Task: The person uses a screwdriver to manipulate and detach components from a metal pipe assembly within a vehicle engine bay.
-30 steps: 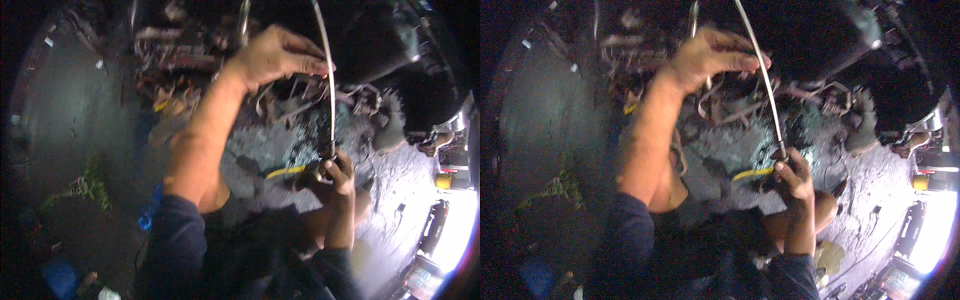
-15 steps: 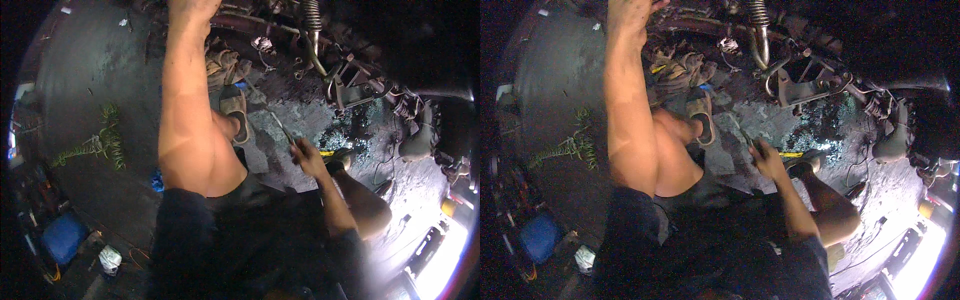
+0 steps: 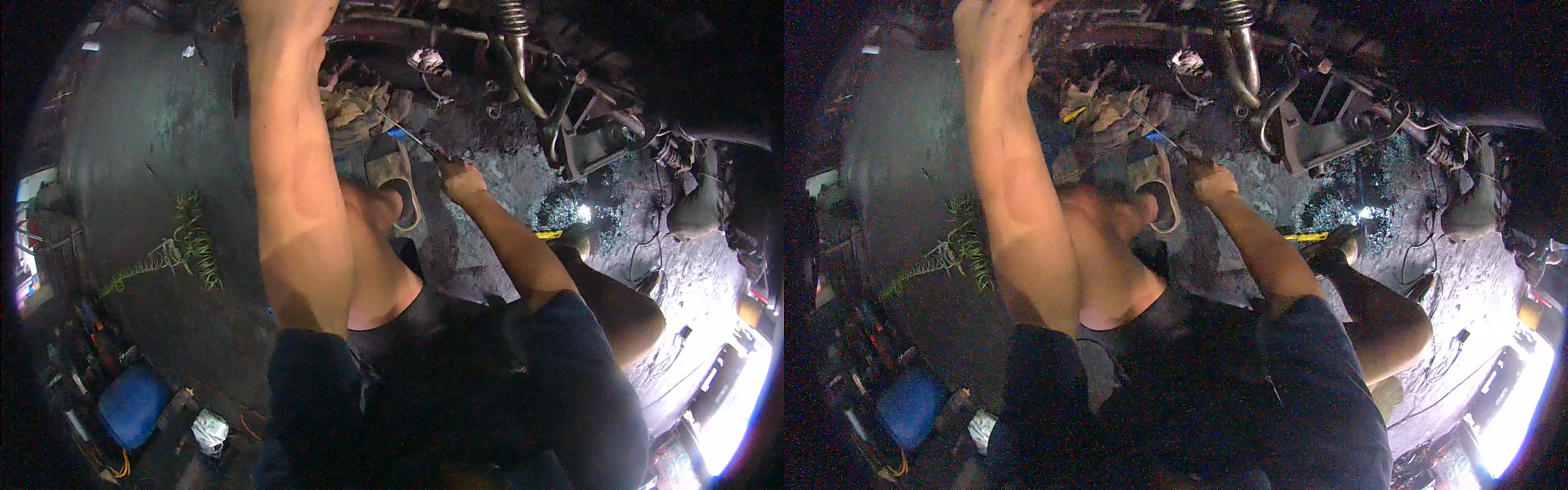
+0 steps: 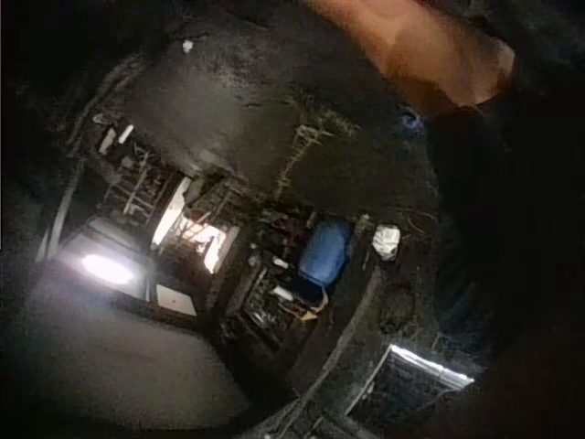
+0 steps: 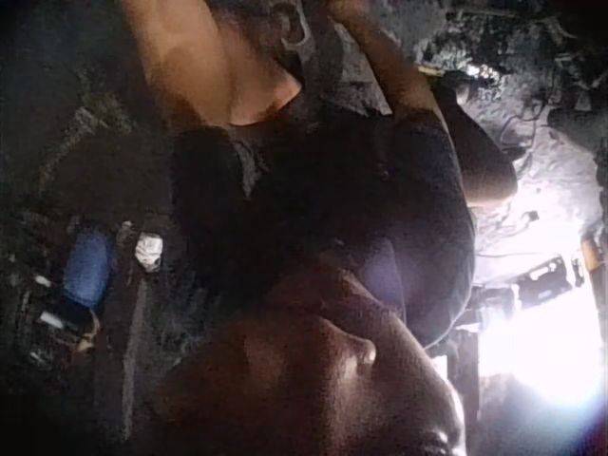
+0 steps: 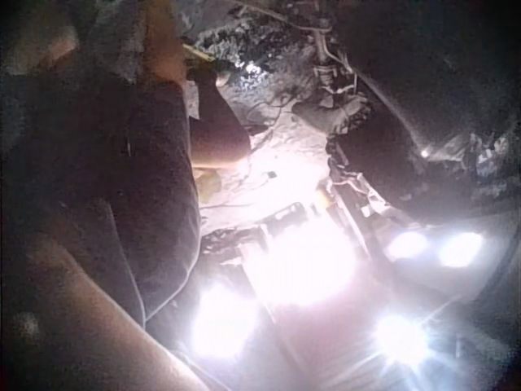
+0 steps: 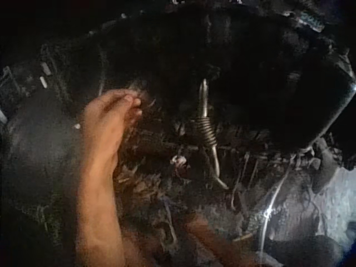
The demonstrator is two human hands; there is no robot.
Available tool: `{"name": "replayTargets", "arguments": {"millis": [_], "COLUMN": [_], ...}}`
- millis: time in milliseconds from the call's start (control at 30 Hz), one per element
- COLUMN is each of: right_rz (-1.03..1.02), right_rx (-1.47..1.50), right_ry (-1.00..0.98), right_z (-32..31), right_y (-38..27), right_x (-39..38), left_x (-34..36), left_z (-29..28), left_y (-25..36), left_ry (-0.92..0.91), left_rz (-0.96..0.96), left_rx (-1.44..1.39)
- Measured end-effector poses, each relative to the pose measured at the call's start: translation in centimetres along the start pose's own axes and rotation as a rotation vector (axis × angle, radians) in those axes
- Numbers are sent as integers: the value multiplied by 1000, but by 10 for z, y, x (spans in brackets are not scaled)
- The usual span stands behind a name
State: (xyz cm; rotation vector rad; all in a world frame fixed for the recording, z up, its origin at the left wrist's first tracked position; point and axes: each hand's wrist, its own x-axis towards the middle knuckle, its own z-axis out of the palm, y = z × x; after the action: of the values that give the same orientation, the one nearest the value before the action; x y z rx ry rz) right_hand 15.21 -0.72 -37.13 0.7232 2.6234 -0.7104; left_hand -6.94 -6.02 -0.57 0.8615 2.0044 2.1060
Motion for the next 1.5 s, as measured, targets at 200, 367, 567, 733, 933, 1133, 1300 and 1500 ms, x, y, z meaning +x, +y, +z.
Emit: {"name": "replayTargets", "arguments": {"millis": [200,367,567,733,933,1133,1300,1500], "right_rz": [83,27,68,-61,313,384,418,186], "right_rx": [13,-35,440,523,387,439,631,459], "right_ry": [15,111,296,77,-315,-227,-121,366], "right_z": [1,-15,-60,-40,-11,-8,-30,-43], "right_y": [35,64,26,-6,-7,30,46,14], "right_x": [-47,-84,-78,-2,3,-43,-75,-60], "left_x": [0,-13,-5,-5,-5,-7,-6,-15], "left_z": [8,19,16,29,18,21,21,31], "left_y": [-2,17,9,14,12,15,14,17], "left_ry": [-17,32,-20,-44,-22,8,-30,-32], "left_rz": [-11,-3,35,25,19,-3,39,107], "left_rx": [-54,-10,-77,-75,-56,-50,-76,-78]}}
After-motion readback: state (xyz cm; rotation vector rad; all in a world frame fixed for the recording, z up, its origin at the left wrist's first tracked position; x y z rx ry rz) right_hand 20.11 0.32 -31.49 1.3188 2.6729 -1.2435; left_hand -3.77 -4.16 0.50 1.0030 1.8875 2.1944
